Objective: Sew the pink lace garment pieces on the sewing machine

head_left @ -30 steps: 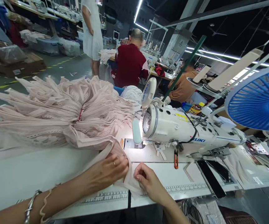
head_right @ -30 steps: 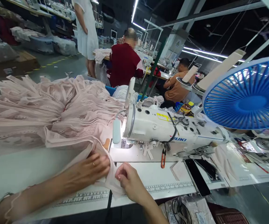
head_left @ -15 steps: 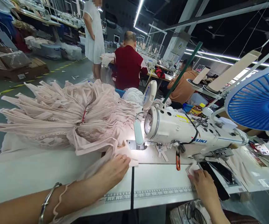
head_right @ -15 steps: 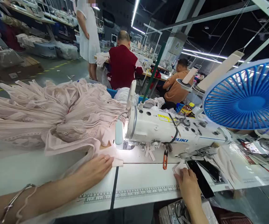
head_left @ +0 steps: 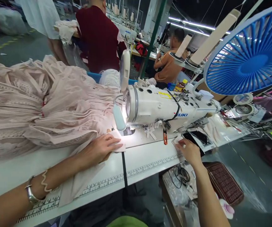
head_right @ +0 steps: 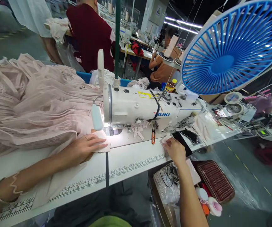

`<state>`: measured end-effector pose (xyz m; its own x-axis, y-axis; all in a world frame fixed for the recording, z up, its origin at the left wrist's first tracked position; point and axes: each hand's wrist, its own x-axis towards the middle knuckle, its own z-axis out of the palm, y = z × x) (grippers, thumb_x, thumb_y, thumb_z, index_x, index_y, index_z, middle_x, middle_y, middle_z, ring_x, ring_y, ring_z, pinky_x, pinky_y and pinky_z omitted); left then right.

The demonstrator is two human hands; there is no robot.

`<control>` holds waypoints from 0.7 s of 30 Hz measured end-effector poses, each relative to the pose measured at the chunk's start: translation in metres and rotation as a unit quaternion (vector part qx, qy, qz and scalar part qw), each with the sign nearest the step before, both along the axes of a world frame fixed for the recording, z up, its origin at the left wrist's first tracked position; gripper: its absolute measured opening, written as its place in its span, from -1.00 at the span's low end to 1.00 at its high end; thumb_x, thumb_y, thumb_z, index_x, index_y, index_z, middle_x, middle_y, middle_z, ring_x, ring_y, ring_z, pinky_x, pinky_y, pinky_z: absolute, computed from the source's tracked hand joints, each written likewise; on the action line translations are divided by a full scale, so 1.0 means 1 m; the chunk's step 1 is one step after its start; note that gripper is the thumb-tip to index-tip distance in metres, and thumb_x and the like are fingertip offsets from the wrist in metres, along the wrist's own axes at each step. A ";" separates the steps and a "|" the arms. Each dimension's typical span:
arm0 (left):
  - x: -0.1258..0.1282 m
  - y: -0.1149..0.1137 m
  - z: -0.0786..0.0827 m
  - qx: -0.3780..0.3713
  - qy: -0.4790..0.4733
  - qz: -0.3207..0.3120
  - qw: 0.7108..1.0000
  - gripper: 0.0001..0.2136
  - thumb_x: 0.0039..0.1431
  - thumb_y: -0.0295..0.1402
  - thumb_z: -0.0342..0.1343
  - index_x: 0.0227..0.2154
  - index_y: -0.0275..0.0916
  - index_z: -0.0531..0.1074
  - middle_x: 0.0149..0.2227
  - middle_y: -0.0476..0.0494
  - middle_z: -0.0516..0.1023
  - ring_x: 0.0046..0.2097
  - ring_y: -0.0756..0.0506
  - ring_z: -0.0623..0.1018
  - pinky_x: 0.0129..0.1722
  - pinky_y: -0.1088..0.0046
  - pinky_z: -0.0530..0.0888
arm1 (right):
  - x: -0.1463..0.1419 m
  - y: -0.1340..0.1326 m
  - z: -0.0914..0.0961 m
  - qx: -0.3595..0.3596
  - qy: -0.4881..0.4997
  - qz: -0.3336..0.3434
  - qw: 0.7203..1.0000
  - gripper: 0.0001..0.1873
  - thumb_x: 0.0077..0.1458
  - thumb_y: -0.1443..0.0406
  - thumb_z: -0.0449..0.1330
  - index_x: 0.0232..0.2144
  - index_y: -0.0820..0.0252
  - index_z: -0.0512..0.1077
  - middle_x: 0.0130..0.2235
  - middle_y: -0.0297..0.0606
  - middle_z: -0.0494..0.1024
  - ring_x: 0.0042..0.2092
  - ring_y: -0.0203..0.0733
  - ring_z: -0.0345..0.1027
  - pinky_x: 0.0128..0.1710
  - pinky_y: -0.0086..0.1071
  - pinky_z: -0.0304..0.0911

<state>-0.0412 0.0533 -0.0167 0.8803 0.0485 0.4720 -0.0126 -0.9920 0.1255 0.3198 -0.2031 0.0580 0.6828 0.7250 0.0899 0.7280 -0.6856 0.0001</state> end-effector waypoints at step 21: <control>0.041 -0.050 0.020 0.264 0.108 0.121 0.951 -0.66 0.23 -0.64 -0.01 0.03 -0.50 0.47 0.06 -0.53 0.52 0.08 -0.38 0.55 -0.25 0.21 0.57 | -0.030 0.008 -0.016 0.296 -0.238 0.091 0.921 -0.68 0.30 0.18 0.07 -0.33 0.17 0.56 -0.37 -0.08 0.56 -0.26 -0.02 0.40 -0.20 -0.17 0.20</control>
<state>-0.0002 0.0034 0.0030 0.9527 0.0682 0.2963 0.1933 -0.8880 -0.4172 0.2901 -0.1955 0.0422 0.3358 0.5520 0.7633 0.8448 -0.5349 0.0152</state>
